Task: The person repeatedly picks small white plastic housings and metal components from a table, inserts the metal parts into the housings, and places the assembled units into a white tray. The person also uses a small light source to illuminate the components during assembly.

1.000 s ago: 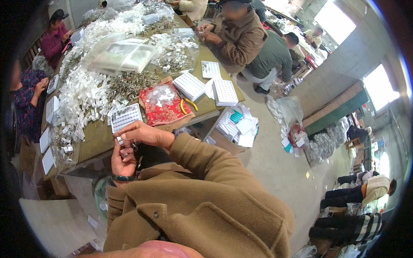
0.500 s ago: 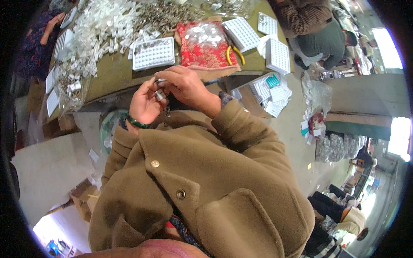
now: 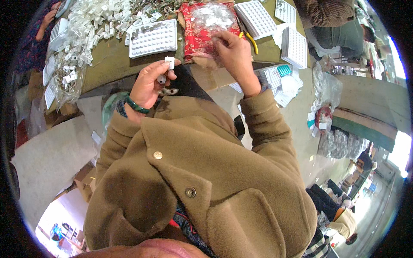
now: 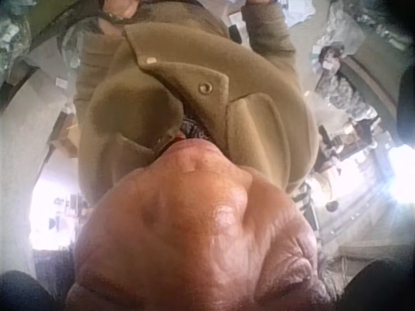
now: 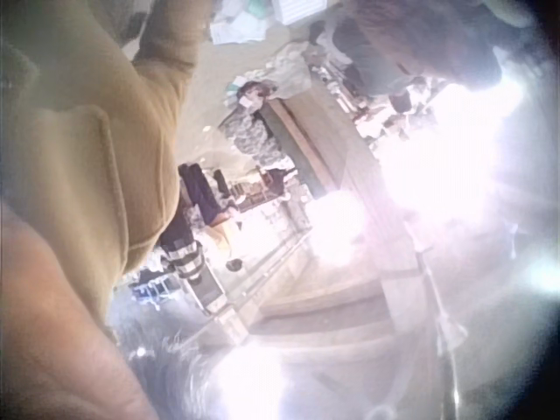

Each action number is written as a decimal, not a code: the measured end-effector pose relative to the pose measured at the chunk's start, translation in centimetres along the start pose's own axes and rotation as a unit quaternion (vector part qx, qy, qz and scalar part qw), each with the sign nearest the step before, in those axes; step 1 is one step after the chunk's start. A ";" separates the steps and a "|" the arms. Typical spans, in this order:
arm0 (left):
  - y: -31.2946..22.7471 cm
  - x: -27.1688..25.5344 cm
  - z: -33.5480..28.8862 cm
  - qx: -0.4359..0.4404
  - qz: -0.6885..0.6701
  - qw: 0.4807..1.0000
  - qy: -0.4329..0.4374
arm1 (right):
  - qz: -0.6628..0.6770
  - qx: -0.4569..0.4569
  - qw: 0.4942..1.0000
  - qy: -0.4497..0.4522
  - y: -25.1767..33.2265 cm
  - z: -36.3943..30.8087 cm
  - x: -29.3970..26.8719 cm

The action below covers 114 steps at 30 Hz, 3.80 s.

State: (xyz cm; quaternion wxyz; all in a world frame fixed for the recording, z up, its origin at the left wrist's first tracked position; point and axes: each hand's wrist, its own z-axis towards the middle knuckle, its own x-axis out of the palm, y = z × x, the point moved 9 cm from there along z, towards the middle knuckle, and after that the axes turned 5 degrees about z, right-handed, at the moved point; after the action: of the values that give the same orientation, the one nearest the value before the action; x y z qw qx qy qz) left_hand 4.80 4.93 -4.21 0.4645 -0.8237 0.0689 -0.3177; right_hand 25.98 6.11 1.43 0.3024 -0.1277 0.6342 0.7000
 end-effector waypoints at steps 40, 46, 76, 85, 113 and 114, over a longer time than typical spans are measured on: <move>-0.6 2.7 2.4 -0.066 -0.197 0.978 0.004 | 0.588 0.207 0.773 0.117 -0.7 0.7 4.2; -1.1 3.3 2.0 -0.031 -0.186 0.982 0.022 | 0.620 0.192 0.750 0.130 1.2 -0.5 5.4; -1.8 1.7 -0.8 0.023 -0.263 0.964 0.025 | 0.518 0.009 0.852 0.083 7.4 -2.5 8.5; -1.8 1.7 -1.3 0.037 -0.218 0.975 0.000 | 0.396 -0.026 0.911 0.111 8.3 -2.6 7.5; 0.4 -2.1 -1.7 -0.030 -0.161 0.985 -0.057 | 0.079 -0.105 0.966 0.221 8.5 -1.5 10.4; 0.3 -2.5 -1.3 -0.004 -0.153 0.985 -0.079 | 0.080 -0.124 0.965 0.216 8.6 -1.4 10.4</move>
State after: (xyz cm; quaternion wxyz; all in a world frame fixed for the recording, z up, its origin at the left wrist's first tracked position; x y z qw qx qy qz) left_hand 2.12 4.81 -5.08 0.4114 -0.8488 -0.0942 -0.3185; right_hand 12.46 7.37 2.33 0.0830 -0.2613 0.6007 0.7510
